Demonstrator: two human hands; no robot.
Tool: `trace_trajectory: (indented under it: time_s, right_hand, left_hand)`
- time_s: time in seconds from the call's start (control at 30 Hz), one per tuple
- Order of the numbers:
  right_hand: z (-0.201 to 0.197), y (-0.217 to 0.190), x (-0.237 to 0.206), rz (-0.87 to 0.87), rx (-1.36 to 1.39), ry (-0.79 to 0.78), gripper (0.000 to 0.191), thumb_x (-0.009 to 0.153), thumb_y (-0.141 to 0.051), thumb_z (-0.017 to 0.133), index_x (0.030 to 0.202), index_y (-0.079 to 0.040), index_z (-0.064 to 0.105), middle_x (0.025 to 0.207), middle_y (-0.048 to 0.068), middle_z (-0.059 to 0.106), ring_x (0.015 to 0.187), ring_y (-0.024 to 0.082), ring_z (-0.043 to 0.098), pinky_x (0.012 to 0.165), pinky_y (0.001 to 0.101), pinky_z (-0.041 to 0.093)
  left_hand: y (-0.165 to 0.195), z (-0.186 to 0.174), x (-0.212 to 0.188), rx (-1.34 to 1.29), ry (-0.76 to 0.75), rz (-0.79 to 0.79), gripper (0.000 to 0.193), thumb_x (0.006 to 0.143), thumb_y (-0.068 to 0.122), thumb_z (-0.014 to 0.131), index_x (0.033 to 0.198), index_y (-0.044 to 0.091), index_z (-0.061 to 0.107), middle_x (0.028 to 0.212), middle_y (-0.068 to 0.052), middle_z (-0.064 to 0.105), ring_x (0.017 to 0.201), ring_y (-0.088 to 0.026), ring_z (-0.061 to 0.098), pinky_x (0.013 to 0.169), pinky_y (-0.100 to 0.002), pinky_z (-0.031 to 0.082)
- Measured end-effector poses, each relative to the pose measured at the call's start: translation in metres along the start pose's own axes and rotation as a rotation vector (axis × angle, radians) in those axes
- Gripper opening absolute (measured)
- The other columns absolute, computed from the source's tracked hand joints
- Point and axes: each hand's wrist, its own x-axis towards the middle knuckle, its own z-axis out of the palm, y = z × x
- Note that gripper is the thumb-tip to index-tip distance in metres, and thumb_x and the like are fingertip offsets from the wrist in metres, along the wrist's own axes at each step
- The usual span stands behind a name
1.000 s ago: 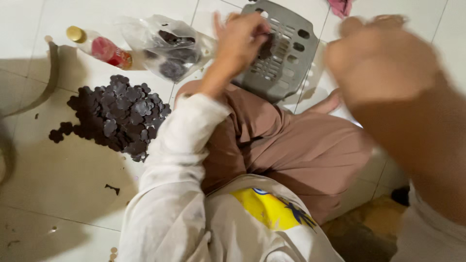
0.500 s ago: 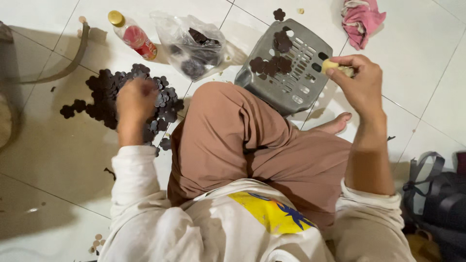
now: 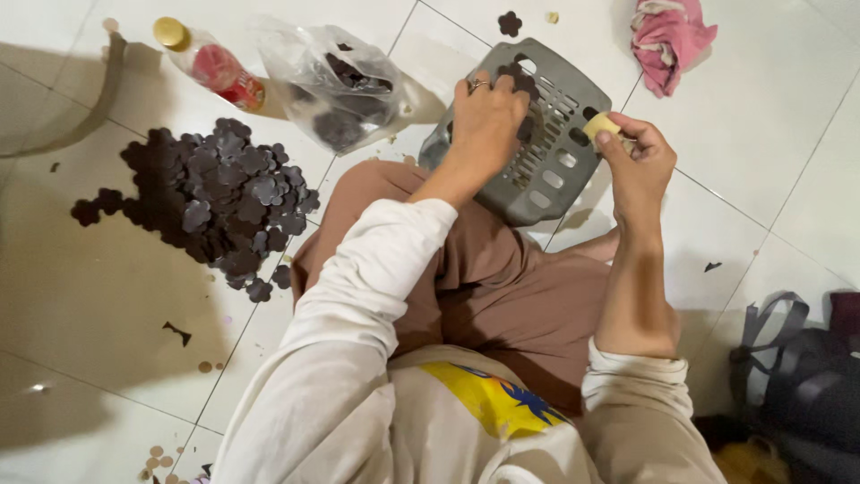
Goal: The person sits on the floor and rubs a small eraser block over dark flower-shaped shoe components resting on a slotted plastic basket, working the pieces one at a time and moving finished pieces aside. A plastic bag of additional components sits nearby.
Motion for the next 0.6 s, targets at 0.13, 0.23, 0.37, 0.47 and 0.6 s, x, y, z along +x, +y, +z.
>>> trace_trajectory:
  time_s: [0.13,0.23,0.37,0.47,0.6]
  right_hand:
    - [-0.004,0.014,0.013,0.038,0.069,0.026,0.026,0.098,0.001,0.074,0.123,0.005,0.069,0.106,0.008,0.072,0.090,0.009,0.067,0.083,0.0224,0.056]
    - [-0.006,0.022,0.021,0.034,0.083,0.004,0.027,0.098,0.001,0.075,0.124,0.006,0.068,0.105,0.009,0.071,0.089,0.010,0.067,0.083,0.0226,0.056]
    - [-0.007,0.030,0.023,0.043,0.114,-0.019,0.028,0.099,0.000,0.075,0.124,0.006,0.067,0.109,0.009,0.073,0.093,0.009,0.068,0.086,0.0226,0.057]
    - [-0.001,0.036,0.021,0.035,0.085,-0.005,0.027,0.098,-0.001,0.076,0.123,0.004,0.068,0.109,0.007,0.073,0.093,0.009,0.068,0.086,0.0218,0.057]
    - [0.016,0.041,0.020,-0.170,-0.333,-0.023,0.025,0.097,0.001,0.079,0.121,0.002,0.074,0.105,0.009,0.064,0.091,0.014,0.061,0.077,0.0260,0.052]
  left_hand:
    - [-0.010,0.011,0.001,-0.019,0.072,0.059,0.041,0.063,0.024,0.089,0.099,0.012,0.074,0.109,-0.009,0.065,0.112,-0.035,0.057,0.103,-0.062,0.035]
    - [-0.008,0.018,0.007,-0.168,0.143,0.081,0.023,0.069,0.017,0.085,0.090,0.015,0.076,0.107,-0.006,0.064,0.113,-0.034,0.055,0.107,-0.069,0.028]
    - [0.007,0.034,0.024,-0.376,0.120,0.094,0.008,0.070,0.015,0.082,0.077,0.018,0.078,0.099,-0.002,0.064,0.114,-0.034,0.053,0.107,-0.077,0.016]
    - [0.014,0.049,0.034,-0.360,0.192,0.079,0.008,0.070,0.012,0.080,0.077,0.016,0.077,0.102,-0.001,0.064,0.115,-0.032,0.052,0.109,-0.078,0.014]
    - [0.009,0.067,0.038,-0.395,0.252,0.021,0.008,0.068,0.010,0.079,0.070,0.016,0.075,0.096,0.000,0.063,0.116,-0.029,0.053,0.109,-0.079,0.013]
